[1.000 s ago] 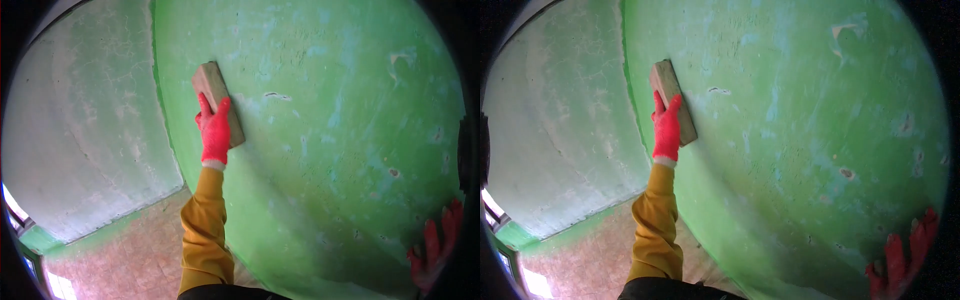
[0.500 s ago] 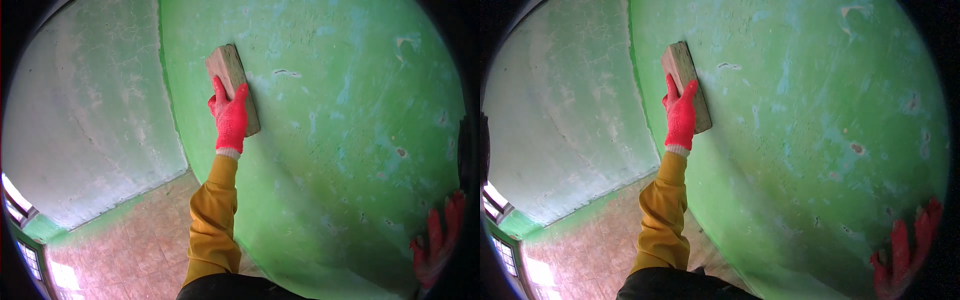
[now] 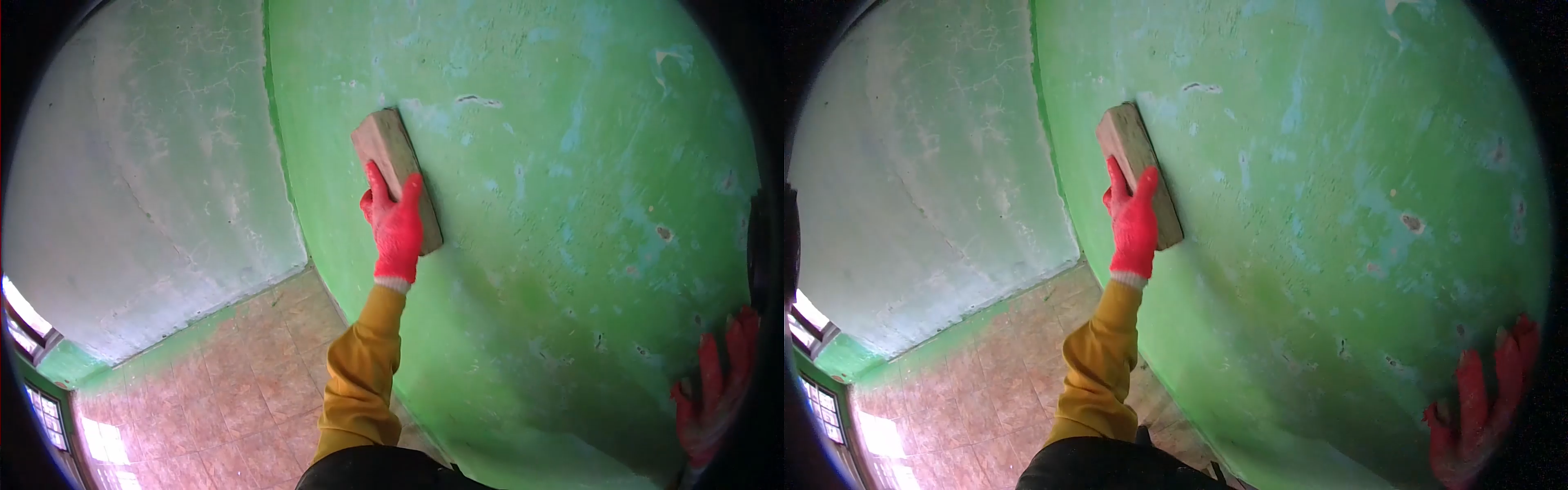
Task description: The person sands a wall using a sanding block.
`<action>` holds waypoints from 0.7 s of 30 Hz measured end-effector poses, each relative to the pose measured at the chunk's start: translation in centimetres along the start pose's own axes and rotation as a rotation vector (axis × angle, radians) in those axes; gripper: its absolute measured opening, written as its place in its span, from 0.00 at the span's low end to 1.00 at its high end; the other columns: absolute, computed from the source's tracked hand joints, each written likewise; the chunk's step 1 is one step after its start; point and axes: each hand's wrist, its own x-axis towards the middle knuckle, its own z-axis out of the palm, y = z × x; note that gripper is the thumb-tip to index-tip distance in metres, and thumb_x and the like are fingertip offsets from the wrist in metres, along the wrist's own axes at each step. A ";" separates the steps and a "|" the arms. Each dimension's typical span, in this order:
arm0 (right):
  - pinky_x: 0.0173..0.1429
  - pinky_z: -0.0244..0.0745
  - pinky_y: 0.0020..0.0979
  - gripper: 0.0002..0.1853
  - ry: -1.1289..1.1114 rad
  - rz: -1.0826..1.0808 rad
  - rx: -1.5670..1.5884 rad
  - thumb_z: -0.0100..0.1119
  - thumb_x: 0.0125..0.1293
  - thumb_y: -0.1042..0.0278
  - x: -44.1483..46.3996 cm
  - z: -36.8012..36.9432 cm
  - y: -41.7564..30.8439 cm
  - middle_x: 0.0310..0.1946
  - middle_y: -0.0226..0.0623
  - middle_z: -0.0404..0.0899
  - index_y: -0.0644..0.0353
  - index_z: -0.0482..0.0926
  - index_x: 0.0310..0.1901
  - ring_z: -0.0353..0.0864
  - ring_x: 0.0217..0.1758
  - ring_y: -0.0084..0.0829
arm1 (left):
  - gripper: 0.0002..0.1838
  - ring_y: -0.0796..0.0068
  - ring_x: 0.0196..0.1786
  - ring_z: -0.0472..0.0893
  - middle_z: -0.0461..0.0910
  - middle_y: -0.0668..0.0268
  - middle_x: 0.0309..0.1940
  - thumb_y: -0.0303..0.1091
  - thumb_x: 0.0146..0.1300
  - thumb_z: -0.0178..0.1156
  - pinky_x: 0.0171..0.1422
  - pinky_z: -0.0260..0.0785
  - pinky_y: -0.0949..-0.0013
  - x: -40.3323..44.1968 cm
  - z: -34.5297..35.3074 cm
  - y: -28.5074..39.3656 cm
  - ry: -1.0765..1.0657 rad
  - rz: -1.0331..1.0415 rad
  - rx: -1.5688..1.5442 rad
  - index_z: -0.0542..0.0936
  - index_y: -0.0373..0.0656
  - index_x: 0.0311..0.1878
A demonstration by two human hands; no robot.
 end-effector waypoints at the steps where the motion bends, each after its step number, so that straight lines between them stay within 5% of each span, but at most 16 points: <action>1: 0.80 0.49 0.58 0.31 0.026 -0.007 0.005 0.53 0.69 0.58 0.3 0.0 -0.1 0.77 0.48 0.54 0.53 0.66 0.73 0.51 0.80 0.61 | 0.51 0.43 0.62 0.67 0.62 0.38 0.63 0.47 0.60 0.70 0.70 0.60 0.55 0.4 0.2 0.5 0.045 0.005 -0.022 0.53 0.46 0.81; 4: 0.80 0.49 0.58 0.33 0.010 -0.018 -0.012 0.54 0.68 0.59 0.0 0.1 0.0 0.77 0.49 0.54 0.52 0.64 0.74 0.51 0.80 0.60 | 0.50 0.41 0.57 0.72 0.68 0.38 0.59 0.42 0.53 0.75 0.63 0.67 0.51 -8.6 0.4 2.4 0.026 0.510 0.216 0.60 0.36 0.76; 6: 0.80 0.48 0.58 0.34 -0.063 0.021 -0.008 0.54 0.67 0.60 -0.6 0.2 0.2 0.77 0.49 0.53 0.52 0.64 0.75 0.51 0.80 0.60 | 0.40 0.43 0.39 0.78 0.76 0.45 0.46 0.43 0.43 0.79 0.43 0.73 0.52 -13.5 -0.7 3.9 -0.112 0.717 0.077 0.74 0.44 0.62; 7: 0.80 0.48 0.57 0.34 -0.087 0.042 -0.007 0.55 0.66 0.60 -0.6 0.4 0.2 0.77 0.49 0.53 0.52 0.63 0.75 0.51 0.80 0.60 | 0.39 0.45 0.39 0.77 0.75 0.45 0.44 0.43 0.41 0.80 0.43 0.73 0.52 -14.4 -0.6 2.9 -0.162 0.832 -0.076 0.76 0.48 0.60; 8: 0.80 0.48 0.57 0.35 -0.111 0.063 -0.007 0.55 0.66 0.60 -0.5 0.5 0.2 0.77 0.50 0.53 0.52 0.63 0.75 0.50 0.80 0.59 | 0.39 0.45 0.39 0.77 0.75 0.45 0.44 0.43 0.41 0.80 0.43 0.73 0.52 -14.2 -0.7 1.5 -0.152 0.825 -0.073 0.76 0.48 0.60; 9: 0.80 0.48 0.57 0.34 -0.117 0.065 -0.009 0.54 0.67 0.59 -0.5 0.5 0.2 0.77 0.50 0.53 0.52 0.63 0.75 0.50 0.81 0.59 | 0.41 0.45 0.49 0.75 0.71 0.45 0.52 0.41 0.45 0.79 0.53 0.71 0.52 -13.7 -1.0 0.4 -0.405 0.469 -0.157 0.72 0.44 0.63; 12: 0.80 0.49 0.57 0.32 -0.082 0.031 -0.015 0.52 0.71 0.55 -0.3 0.3 -0.1 0.77 0.50 0.54 0.52 0.63 0.75 0.51 0.80 0.59 | 0.49 0.51 0.64 0.68 0.61 0.46 0.66 0.38 0.57 0.72 0.69 0.63 0.55 -9.4 -0.7 -0.3 -0.106 0.509 0.150 0.56 0.40 0.78; 15: 0.79 0.51 0.58 0.30 -0.039 -0.022 0.002 0.49 0.73 0.51 0.1 0.3 -0.6 0.76 0.49 0.55 0.53 0.64 0.74 0.53 0.79 0.60 | 0.51 0.48 0.65 0.66 0.60 0.43 0.66 0.46 0.61 0.68 0.72 0.59 0.58 -3.1 -0.5 -1.5 -0.001 -0.119 -0.084 0.51 0.41 0.81; 19: 0.77 0.55 0.59 0.28 0.018 -0.065 0.025 0.47 0.74 0.49 1.2 0.3 -1.4 0.74 0.46 0.58 0.54 0.67 0.70 0.56 0.77 0.61 | 0.52 0.36 0.63 0.66 0.63 0.34 0.63 0.46 0.56 0.72 0.71 0.59 0.49 -9.7 0.5 -0.8 0.016 0.271 0.117 0.56 0.41 0.79; 21: 0.77 0.55 0.60 0.28 0.024 -0.061 0.031 0.49 0.73 0.51 1.2 0.5 -1.6 0.74 0.46 0.58 0.55 0.68 0.70 0.56 0.77 0.61 | 0.48 0.39 0.50 0.74 0.70 0.40 0.50 0.45 0.46 0.78 0.49 0.68 0.47 -15.8 0.1 0.6 -0.119 0.514 0.025 0.68 0.43 0.71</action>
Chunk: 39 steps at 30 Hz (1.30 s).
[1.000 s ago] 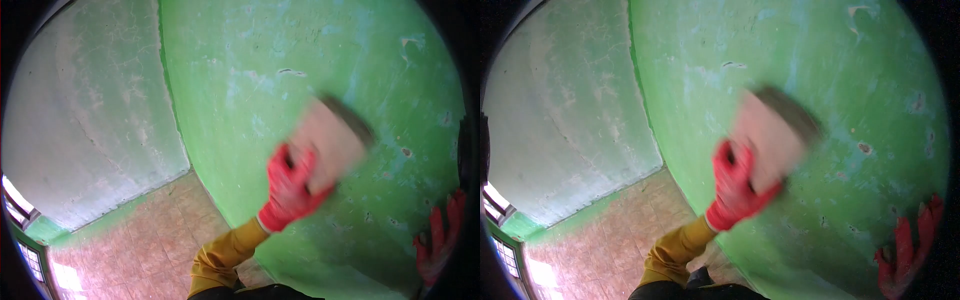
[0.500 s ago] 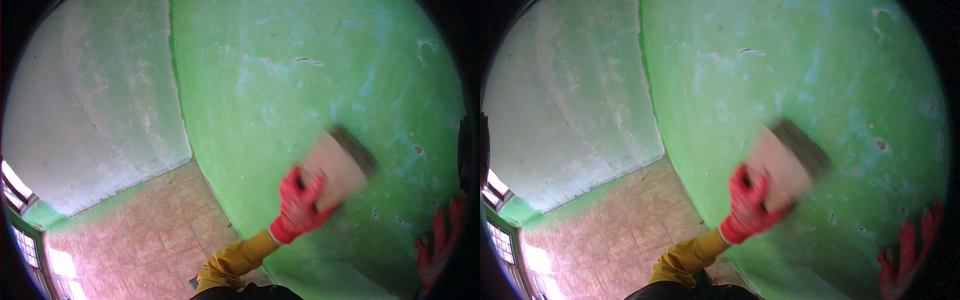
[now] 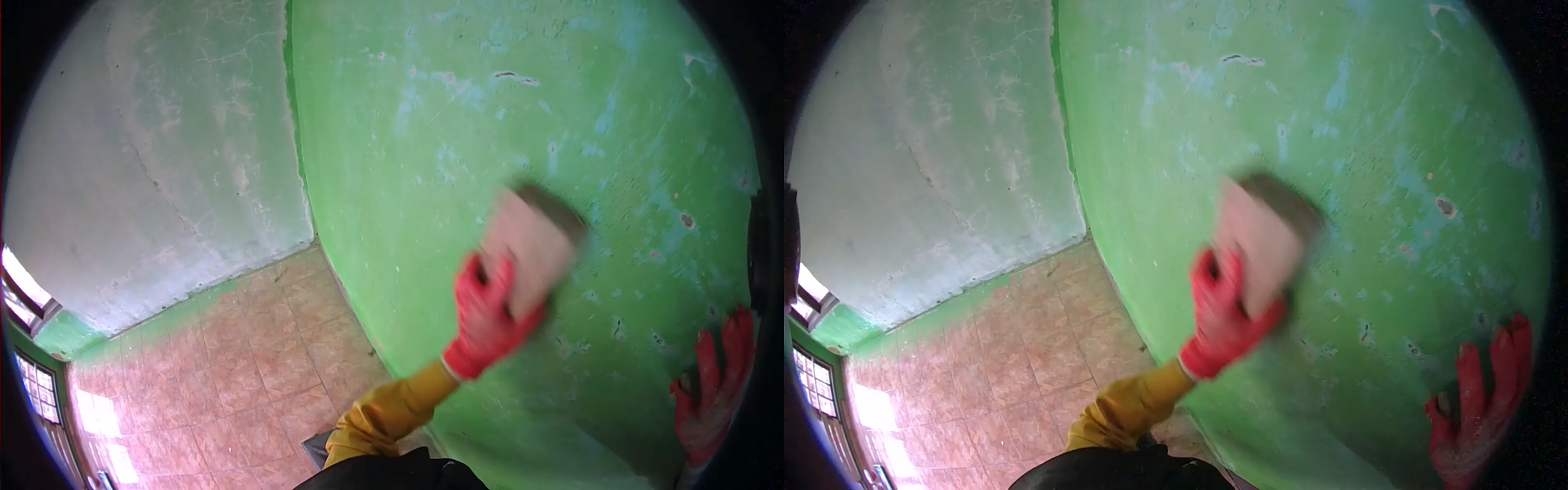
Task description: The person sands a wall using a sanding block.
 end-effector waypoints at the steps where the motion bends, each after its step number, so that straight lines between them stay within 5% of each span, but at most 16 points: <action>1: 0.76 0.56 0.60 0.28 0.010 0.009 0.002 0.50 0.73 0.52 0.1 0.1 0.0 0.74 0.45 0.58 0.56 0.68 0.69 0.56 0.77 0.62 | 0.44 0.43 0.39 0.74 0.72 0.47 0.42 0.43 0.42 0.79 0.37 0.66 0.50 -2.5 0.6 0.9 -0.025 0.117 -0.065 0.72 0.49 0.66; 3: 0.76 0.56 0.60 0.28 0.041 -0.003 0.030 0.52 0.70 0.55 0.6 -0.1 -0.3 0.74 0.45 0.58 0.56 0.68 0.69 0.57 0.77 0.62 | 0.42 0.44 0.36 0.74 0.73 0.51 0.39 0.41 0.42 0.78 0.35 0.66 0.51 -4.0 0.0 2.0 -0.010 0.238 -0.191 0.73 0.54 0.65; 5: 0.76 0.57 0.60 0.29 0.063 -0.011 0.059 0.55 0.68 0.57 0.8 -0.4 -0.6 0.74 0.45 0.59 0.57 0.68 0.69 0.57 0.76 0.63 | 0.34 0.49 0.50 0.77 0.72 0.53 0.51 0.41 0.50 0.76 0.54 0.72 0.55 -5.0 -0.3 0.5 -0.179 0.118 -0.057 0.73 0.47 0.60; 7: 0.75 0.58 0.60 0.31 0.066 -0.016 0.111 0.59 0.62 0.62 0.7 -0.5 -0.7 0.73 0.45 0.60 0.58 0.69 0.68 0.58 0.76 0.64 | 0.50 0.50 0.59 0.71 0.66 0.50 0.60 0.40 0.52 0.76 0.63 0.68 0.53 -1.0 -0.8 -0.9 -0.062 0.006 -0.016 0.59 0.44 0.76; 8: 0.75 0.58 0.60 0.31 0.064 -0.011 0.115 0.59 0.62 0.62 0.8 -0.5 -0.8 0.73 0.45 0.60 0.58 0.69 0.68 0.58 0.76 0.64 | 0.54 0.49 0.63 0.67 0.61 0.47 0.64 0.40 0.55 0.73 0.68 0.63 0.54 0.3 -0.5 -3.1 0.028 -0.108 0.152 0.52 0.45 0.81; 11: 0.75 0.59 0.60 0.33 0.074 -0.018 0.176 0.61 0.56 0.66 0.8 -0.6 -1.2 0.72 0.44 0.61 0.58 0.70 0.67 0.59 0.75 0.65 | 0.49 0.46 0.65 0.66 0.60 0.41 0.66 0.44 0.61 0.69 0.72 0.59 0.57 6.6 -1.6 -7.5 0.200 -0.773 -0.188 0.53 0.45 0.81; 13: 0.74 0.61 0.60 0.34 0.071 -0.010 0.164 0.61 0.53 0.68 1.0 -0.7 -1.2 0.72 0.44 0.62 0.58 0.70 0.66 0.59 0.75 0.65 | 0.50 0.45 0.64 0.67 0.61 0.40 0.65 0.44 0.59 0.70 0.72 0.59 0.57 6.3 -1.3 -7.9 0.203 -0.685 -0.097 0.54 0.45 0.80; 17: 0.74 0.61 0.60 0.35 0.063 -0.018 0.185 0.61 0.50 0.69 1.1 -0.4 -1.4 0.72 0.43 0.62 0.58 0.70 0.65 0.59 0.75 0.66 | 0.59 0.41 0.67 0.65 0.58 0.40 0.67 0.42 0.49 0.78 0.71 0.60 0.47 -2.2 -0.4 -1.8 -0.007 -0.097 0.094 0.53 0.45 0.81; 19: 0.74 0.61 0.60 0.34 0.031 -0.006 0.182 0.61 0.52 0.68 1.0 -0.2 -1.5 0.72 0.44 0.62 0.58 0.70 0.65 0.60 0.74 0.65 | 0.61 0.38 0.67 0.65 0.58 0.39 0.68 0.42 0.45 0.79 0.70 0.60 0.45 -4.5 -0.6 -1.2 -0.070 -0.011 0.135 0.52 0.44 0.80; 22: 0.75 0.60 0.60 0.33 0.052 -0.033 0.148 0.60 0.55 0.65 0.6 -0.1 -1.1 0.72 0.43 0.62 0.57 0.70 0.66 0.59 0.75 0.65 | 0.57 0.42 0.67 0.65 0.59 0.41 0.67 0.43 0.51 0.75 0.72 0.59 0.50 -2.1 -0.5 -5.1 -0.005 -0.195 0.128 0.53 0.42 0.80; 26: 0.75 0.60 0.61 0.32 0.013 -0.019 0.149 0.59 0.58 0.62 0.3 -0.1 -1.3 0.73 0.44 0.61 0.56 0.69 0.67 0.58 0.75 0.66 | 0.49 0.46 0.66 0.66 0.64 0.45 0.63 0.49 0.63 0.66 0.70 0.61 0.56 6.8 -1.9 -14.5 0.257 -0.926 -0.365 0.51 0.51 0.82; 27: 0.75 0.60 0.61 0.33 0.007 -0.019 0.136 0.60 0.58 0.61 0.1 -0.1 -1.3 0.73 0.45 0.60 0.56 0.70 0.67 0.57 0.76 0.65 | 0.49 0.45 0.66 0.66 0.63 0.43 0.64 0.49 0.63 0.66 0.71 0.61 0.56 8.5 -2.7 -12.0 0.307 -1.038 -0.342 0.51 0.51 0.82; 33: 0.68 0.72 0.53 0.25 0.082 -0.127 0.145 0.68 0.62 0.60 3.4 -1.6 -1.6 0.66 0.42 0.65 0.55 0.79 0.60 0.70 0.68 0.57 | 0.57 0.38 0.65 0.66 0.61 0.35 0.64 0.44 0.49 0.77 0.71 0.60 0.48 -0.4 -0.6 -5.2 0.036 -0.125 0.138 0.55 0.43 0.80; 37: 0.68 0.72 0.54 0.24 0.091 -0.126 0.136 0.67 0.63 0.60 3.4 -1.5 -1.7 0.66 0.42 0.65 0.56 0.79 0.60 0.68 0.69 0.58 | 0.54 0.40 0.66 0.66 0.61 0.38 0.65 0.45 0.53 0.75 0.71 0.60 0.49 3.5 -1.9 -9.3 0.035 -0.202 0.068 0.56 0.44 0.79; 39: 0.68 0.71 0.54 0.23 0.099 -0.138 0.145 0.66 0.64 0.60 3.3 -1.4 -1.7 0.66 0.42 0.65 0.56 0.79 0.60 0.68 0.69 0.58 | 0.47 0.44 0.66 0.66 0.61 0.42 0.66 0.47 0.62 0.67 0.72 0.60 0.55 8.2 -2.2 -13.3 0.163 -0.599 -0.075 0.55 0.46 0.80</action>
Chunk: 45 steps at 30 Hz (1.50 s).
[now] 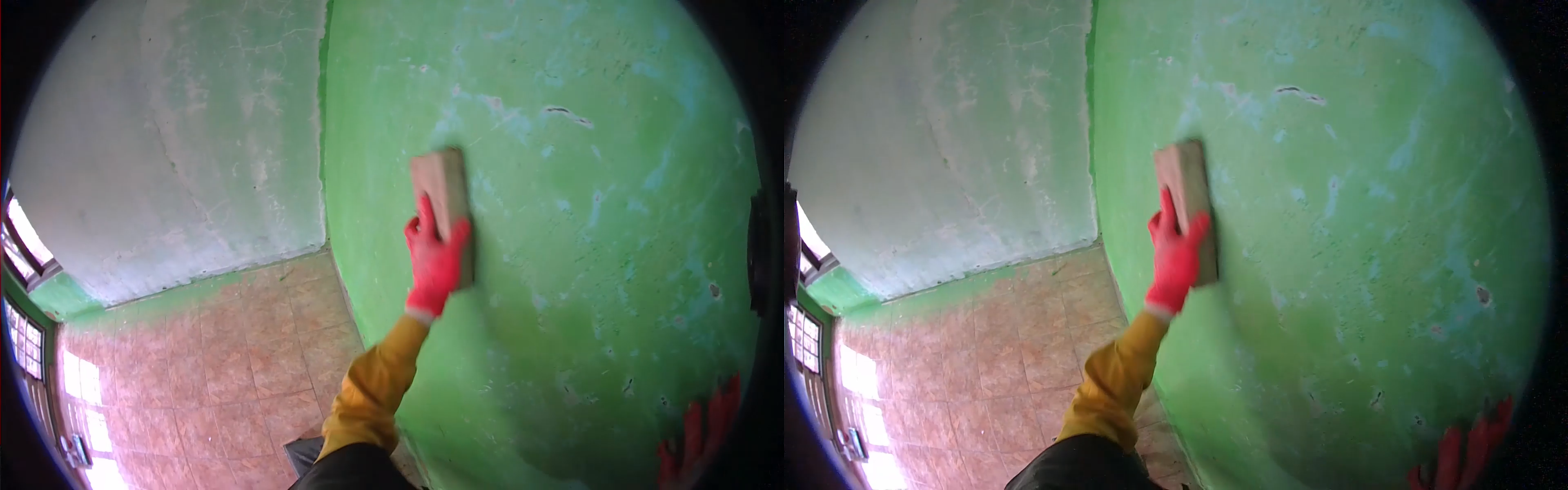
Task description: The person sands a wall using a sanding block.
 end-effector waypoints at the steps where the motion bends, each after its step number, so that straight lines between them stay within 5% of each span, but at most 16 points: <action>1: 0.69 0.71 0.54 0.23 0.002 0.005 -0.002 0.65 0.65 0.60 -0.1 0.0 0.0 0.66 0.42 0.65 0.57 0.79 0.61 0.68 0.70 0.58 | 0.46 0.46 0.66 0.66 0.61 0.44 0.66 0.48 0.64 0.65 0.72 0.60 0.57 2.4 -0.5 0.9 0.019 -0.193 -0.067 0.55 0.46 0.80; 2: 0.69 0.71 0.54 0.23 0.007 0.002 0.006 0.65 0.65 0.60 -0.2 0.0 -0.1 0.66 0.42 0.65 0.57 0.79 0.61 0.68 0.70 0.58 | 0.47 0.47 0.66 0.66 0.62 0.43 0.65 0.50 0.63 0.65 0.72 0.60 0.56 3.6 -0.9 1.6 0.030 -0.264 -0.137 0.55 0.46 0.80; 8: 0.69 0.70 0.57 0.24 -0.017 0.000 -0.026 0.65 0.66 0.58 0.4 -0.5 0.1 0.66 0.44 0.65 0.57 0.78 0.61 0.68 0.69 0.60 | 0.57 0.41 0.69 0.63 0.58 0.42 0.68 0.42 0.52 0.76 0.73 0.59 0.51 -8.1 -0.4 0.7 -0.121 0.397 0.257 0.51 0.43 0.81; 11: 0.69 0.69 0.58 0.24 0.017 0.016 -0.027 0.65 0.66 0.58 0.5 -0.5 0.0 0.66 0.45 0.65 0.56 0.78 0.61 0.68 0.68 0.60 | 0.58 0.39 0.69 0.62 0.57 0.41 0.68 0.43 0.51 0.76 0.73 0.58 0.50 -7.8 -1.0 -0.2 -0.171 0.531 0.206 0.52 0.41 0.80; 16: 0.68 0.69 0.58 0.24 -0.005 0.023 -0.037 0.65 0.67 0.56 0.2 -0.7 0.0 0.65 0.46 0.65 0.56 0.79 0.61 0.68 0.67 0.60 | 0.45 0.55 0.67 0.65 0.60 0.51 0.67 0.50 0.67 0.62 0.73 0.60 0.59 4.2 -1.3 2.1 -0.031 -0.258 -0.029 0.52 0.50 0.81; 20: 0.68 0.69 0.58 0.24 0.023 0.023 -0.052 0.64 0.67 0.55 0.2 -0.4 0.1 0.64 0.47 0.66 0.57 0.79 0.61 0.68 0.67 0.60 | 0.50 0.49 0.68 0.65 0.59 0.47 0.67 0.45 0.61 0.69 0.73 0.60 0.57 0.0 0.0 1.0 -0.033 0.014 0.120 0.51 0.50 0.81; 22: 0.69 0.68 0.59 0.23 0.037 0.040 -0.011 0.62 0.68 0.54 0.4 -0.2 0.2 0.64 0.48 0.67 0.57 0.79 0.61 0.68 0.68 0.61 | 0.55 0.44 0.68 0.64 0.57 0.43 0.68 0.43 0.55 0.74 0.73 0.60 0.53 -6.4 -0.2 1.0 -0.108 0.349 0.192 0.53 0.49 0.81; 25: 0.69 0.68 0.59 0.23 0.017 0.033 -0.025 0.61 0.68 0.55 0.1 -0.6 0.5 0.64 0.48 0.67 0.57 0.79 0.60 0.68 0.68 0.61 | 0.54 0.36 0.66 0.66 0.61 0.37 0.66 0.46 0.50 0.77 0.70 0.62 0.45 -8.1 -0.7 1.0 -0.147 0.591 0.113 0.59 0.47 0.79; 28: 0.64 0.72 0.60 0.25 -0.019 0.066 -0.066 0.64 0.65 0.44 -1.6 0.2 0.7 0.67 0.41 0.62 0.48 0.78 0.58 0.67 0.67 0.59 | 0.50 0.41 0.64 0.68 0.62 0.39 0.65 0.44 0.56 0.73 0.70 0.63 0.52 -1.5 -0.3 0.8 -0.050 0.386 0.145 0.57 0.44 0.79; 30: 0.64 0.72 0.60 0.25 -0.027 0.081 -0.050 0.65 0.64 0.45 -2.1 0.4 0.7 0.67 0.41 0.63 0.49 0.78 0.58 0.67 0.66 0.59 | 0.47 0.46 0.64 0.68 0.63 0.41 0.63 0.47 0.64 0.66 0.71 0.61 0.57 4.3 -0.5 2.2 0.005 -0.100 -0.095 0.54 0.44 0.80; 32: 0.64 0.72 0.60 0.25 -0.026 0.078 -0.039 0.65 0.64 0.47 -2.4 0.3 0.8 0.67 0.42 0.63 0.49 0.78 0.58 0.68 0.66 0.59 | 0.47 0.46 0.63 0.68 0.63 0.42 0.64 0.49 0.64 0.65 0.71 0.61 0.57 5.8 -0.5 2.9 0.041 -0.158 -0.007 0.53 0.44 0.80; 36: 0.64 0.72 0.60 0.25 -0.022 0.064 -0.031 0.66 0.63 0.49 -1.8 0.0 0.6 0.66 0.43 0.64 0.51 0.79 0.57 0.69 0.65 0.60 | 0.46 0.43 0.63 0.69 0.64 0.39 0.65 0.43 0.60 0.70 0.69 0.64 0.53 -3.7 0.6 4.3 -0.007 0.392 0.227 0.58 0.44 0.78; 37: 0.64 0.72 0.60 0.24 -0.028 0.061 -0.025 0.66 0.62 0.49 -1.6 -0.1 0.6 0.66 0.43 0.64 0.51 0.79 0.57 0.69 0.64 0.60 | 0.46 0.43 0.63 0.69 0.64 0.39 0.65 0.43 0.60 0.70 0.69 0.64 0.53 -6.5 0.3 4.9 -0.001 0.387 0.232 0.58 0.44 0.78; 40: 0.64 0.73 0.57 0.23 0.082 0.061 -0.033 0.68 0.60 0.52 -1.2 0.2 0.1 0.63 0.45 0.69 0.53 0.81 0.55 0.71 0.63 0.56 | 0.40 0.55 0.58 0.78 0.73 0.49 0.59 0.43 0.55 0.76 0.60 0.73 0.55 -12.3 0.0 6.9 -0.136 0.775 0.049 0.70 0.41 0.68; 42: 0.66 0.70 0.58 0.23 0.076 0.053 0.006 0.65 0.64 0.54 -0.8 0.2 -0.1 0.64 0.47 0.68 0.55 0.80 0.58 0.69 0.66 0.59 | 0.42 0.44 0.59 0.75 0.71 0.43 0.60 0.43 0.50 0.77 0.61 0.70 0.49 -11.7 0.3 6.7 -0.195 0.667 0.053 0.71 0.46 0.70; 45: 0.69 0.67 0.59 0.23 0.023 0.034 0.041 0.63 0.66 0.57 -0.9 -0.6 0.0 0.66 0.49 0.67 0.55 0.79 0.61 0.68 0.69 0.61 | 0.52 0.35 0.63 0.68 0.65 0.36 0.63 0.45 0.51 0.74 0.68 0.63 0.45 -4.2 1.0 8.0 -0.084 0.593 0.163 0.59 0.46 0.78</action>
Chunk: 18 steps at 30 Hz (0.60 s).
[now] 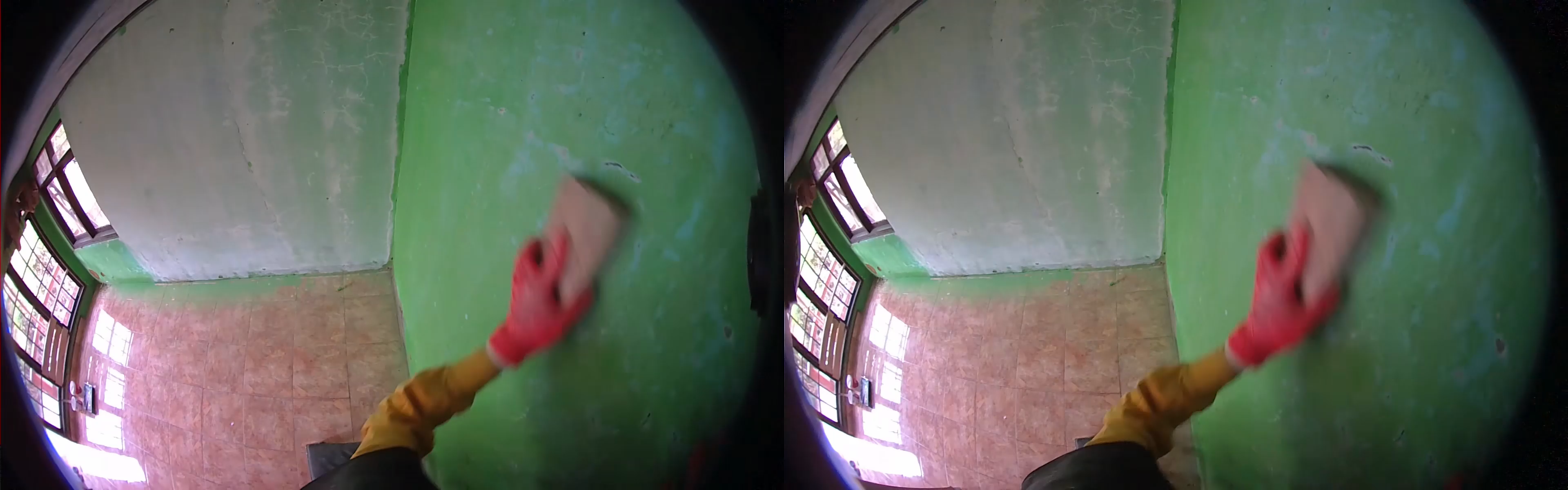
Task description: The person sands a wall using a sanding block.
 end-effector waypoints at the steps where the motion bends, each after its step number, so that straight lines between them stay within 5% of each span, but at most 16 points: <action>1: 0.69 0.67 0.58 0.24 -0.029 -0.014 0.010 0.63 0.66 0.57 -0.3 -0.1 -0.1 0.66 0.49 0.66 0.55 0.78 0.62 0.68 0.69 0.61 | 0.50 0.37 0.63 0.69 0.65 0.37 0.63 0.47 0.57 0.70 0.69 0.63 0.48 3.0 0.0 -1.1 0.050 -0.214 -0.028 0.55 0.48 0.80; 3: 0.70 0.68 0.58 0.25 -0.024 -0.016 0.047 0.64 0.65 0.57 -1.0 0.3 -0.3 0.66 0.49 0.66 0.55 0.78 0.62 0.67 0.69 0.61 | 0.49 0.45 0.63 0.68 0.64 0.42 0.62 0.48 0.63 0.66 0.70 0.62 0.55 7.3 -0.9 -2.1 0.075 -0.604 -0.182 0.51 0.48 0.81; 5: 0.70 0.68 0.58 0.26 0.003 0.000 0.061 0.65 0.64 0.57 -1.6 0.6 -0.1 0.67 0.49 0.66 0.55 0.77 0.63 0.67 0.70 0.61 | 0.49 0.45 0.62 0.69 0.64 0.42 0.62 0.49 0.62 0.67 0.70 0.62 0.55 6.0 0.1 -1.2 0.071 -0.456 0.018 0.52 0.48 0.81; 8: 0.71 0.67 0.59 0.30 0.103 -0.027 0.055 0.67 0.64 0.54 -1.6 0.3 -0.4 0.70 0.47 0.64 0.54 0.74 0.66 0.66 0.71 0.60 | 0.51 0.32 0.62 0.69 0.64 0.31 0.63 0.44 0.52 0.73 0.68 0.64 0.46 -1.5 0.2 6.0 0.024 0.033 0.100 0.59 0.44 0.78; 10: 0.71 0.64 0.64 0.40 0.305 -0.018 0.019 0.64 0.67 0.46 -1.1 -0.1 -1.0 0.77 0.42 0.54 0.46 0.58 0.77 0.63 0.74 0.55 | 0.46 0.32 0.60 0.72 0.65 0.35 0.64 0.39 0.47 0.73 0.64 0.67 0.40 -6.7 0.0 10.5 -0.001 0.265 -0.121 0.68 0.51 0.74; 12: 0.73 0.62 0.62 0.39 0.286 -0.039 0.071 0.64 0.61 0.51 -1.5 2.0 -0.8 0.75 0.46 0.56 0.51 0.63 0.72 0.59 0.76 0.59 | 0.47 0.36 0.60 0.72 0.64 0.39 0.66 0.39 0.43 0.75 0.63 0.67 0.39 -10.0 0.0 13.4 -0.066 0.479 -0.261 0.71 0.57 0.72; 15: 0.76 0.55 0.65 0.41 0.028 0.018 0.201 0.74 0.46 0.54 -1.2 1.2 -3.9 0.68 0.48 0.63 0.57 0.71 0.64 0.59 0.74 0.63 | 0.47 0.39 0.61 0.72 0.63 0.43 0.66 0.40 0.39 0.76 0.61 0.68 0.39 -12.0 0.3 16.4 -0.161 0.635 -0.360 0.73 0.61 0.70; 18: 0.80 0.51 0.61 0.34 -0.306 0.133 0.089 0.63 0.61 0.55 -1.3 -2.4 -5.0 0.68 0.47 0.63 0.56 0.68 0.68 0.57 0.76 0.59 | 0.47 0.41 0.60 0.72 0.65 0.49 0.64 0.39 0.35 0.79 0.60 0.68 0.41 -12.2 -0.2 17.6 -0.159 0.634 -0.296 0.76 0.64 0.67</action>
